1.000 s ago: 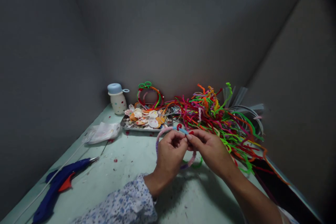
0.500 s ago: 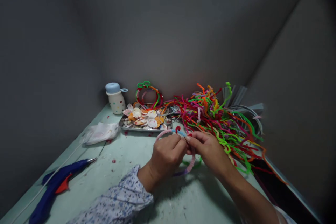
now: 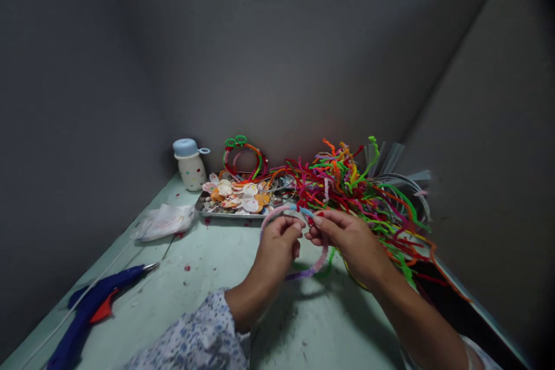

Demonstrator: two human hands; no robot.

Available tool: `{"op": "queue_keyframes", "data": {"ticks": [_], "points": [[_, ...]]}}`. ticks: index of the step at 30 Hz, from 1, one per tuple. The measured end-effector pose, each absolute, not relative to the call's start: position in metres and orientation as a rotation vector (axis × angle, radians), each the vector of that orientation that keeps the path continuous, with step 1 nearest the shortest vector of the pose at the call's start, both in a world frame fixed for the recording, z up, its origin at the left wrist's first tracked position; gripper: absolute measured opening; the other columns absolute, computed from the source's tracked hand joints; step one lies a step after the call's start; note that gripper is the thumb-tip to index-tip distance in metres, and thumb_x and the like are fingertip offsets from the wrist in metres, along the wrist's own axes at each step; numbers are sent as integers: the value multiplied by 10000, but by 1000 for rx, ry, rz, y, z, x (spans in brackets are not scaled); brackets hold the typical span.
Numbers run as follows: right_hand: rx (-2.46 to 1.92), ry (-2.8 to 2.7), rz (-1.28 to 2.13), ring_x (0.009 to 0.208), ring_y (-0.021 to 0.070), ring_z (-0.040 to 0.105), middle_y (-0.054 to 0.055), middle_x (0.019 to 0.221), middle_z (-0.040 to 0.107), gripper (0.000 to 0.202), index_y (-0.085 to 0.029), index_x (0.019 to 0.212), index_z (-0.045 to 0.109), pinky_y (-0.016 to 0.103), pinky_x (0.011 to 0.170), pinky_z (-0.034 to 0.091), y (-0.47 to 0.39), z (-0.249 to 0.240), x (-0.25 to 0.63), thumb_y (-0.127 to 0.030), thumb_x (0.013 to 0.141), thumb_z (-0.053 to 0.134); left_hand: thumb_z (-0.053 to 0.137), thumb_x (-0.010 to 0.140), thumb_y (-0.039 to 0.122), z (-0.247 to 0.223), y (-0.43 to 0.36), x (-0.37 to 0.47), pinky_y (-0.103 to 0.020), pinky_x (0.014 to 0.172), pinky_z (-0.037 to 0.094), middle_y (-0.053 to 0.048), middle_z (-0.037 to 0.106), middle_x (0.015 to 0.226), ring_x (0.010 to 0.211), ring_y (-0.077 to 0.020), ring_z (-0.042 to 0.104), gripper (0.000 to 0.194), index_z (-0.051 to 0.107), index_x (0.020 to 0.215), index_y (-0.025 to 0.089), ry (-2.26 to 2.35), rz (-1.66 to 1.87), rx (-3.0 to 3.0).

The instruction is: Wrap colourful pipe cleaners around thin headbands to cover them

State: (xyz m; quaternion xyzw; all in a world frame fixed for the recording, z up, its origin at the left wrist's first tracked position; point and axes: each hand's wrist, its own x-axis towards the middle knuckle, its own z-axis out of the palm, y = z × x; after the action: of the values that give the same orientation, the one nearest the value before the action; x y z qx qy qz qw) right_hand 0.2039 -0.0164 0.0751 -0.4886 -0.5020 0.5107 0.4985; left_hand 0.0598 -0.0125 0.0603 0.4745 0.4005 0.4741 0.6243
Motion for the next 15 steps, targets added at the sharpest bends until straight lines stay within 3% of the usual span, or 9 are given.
{"op": "queue_keyframes", "data": {"ticks": [5,15], "points": [[-1189,-1250,1226,653,142,606,23,740,661,275,-156,828,677,272,647,502,-18,76,202,-416,739,689,597,771,350,69,-11,56,-164,387,171,19,499,629,433,-21,350,232,581,734,121,758,959,870],[-1230,-1333,1131,702,158,624,27,781,680,248,-175,815,699,278,664,515,-21,78,199,-412,755,656,658,697,274,71,-7,51,-160,370,105,63,420,574,393,3,265,180,594,747,113,709,815,662]]}}
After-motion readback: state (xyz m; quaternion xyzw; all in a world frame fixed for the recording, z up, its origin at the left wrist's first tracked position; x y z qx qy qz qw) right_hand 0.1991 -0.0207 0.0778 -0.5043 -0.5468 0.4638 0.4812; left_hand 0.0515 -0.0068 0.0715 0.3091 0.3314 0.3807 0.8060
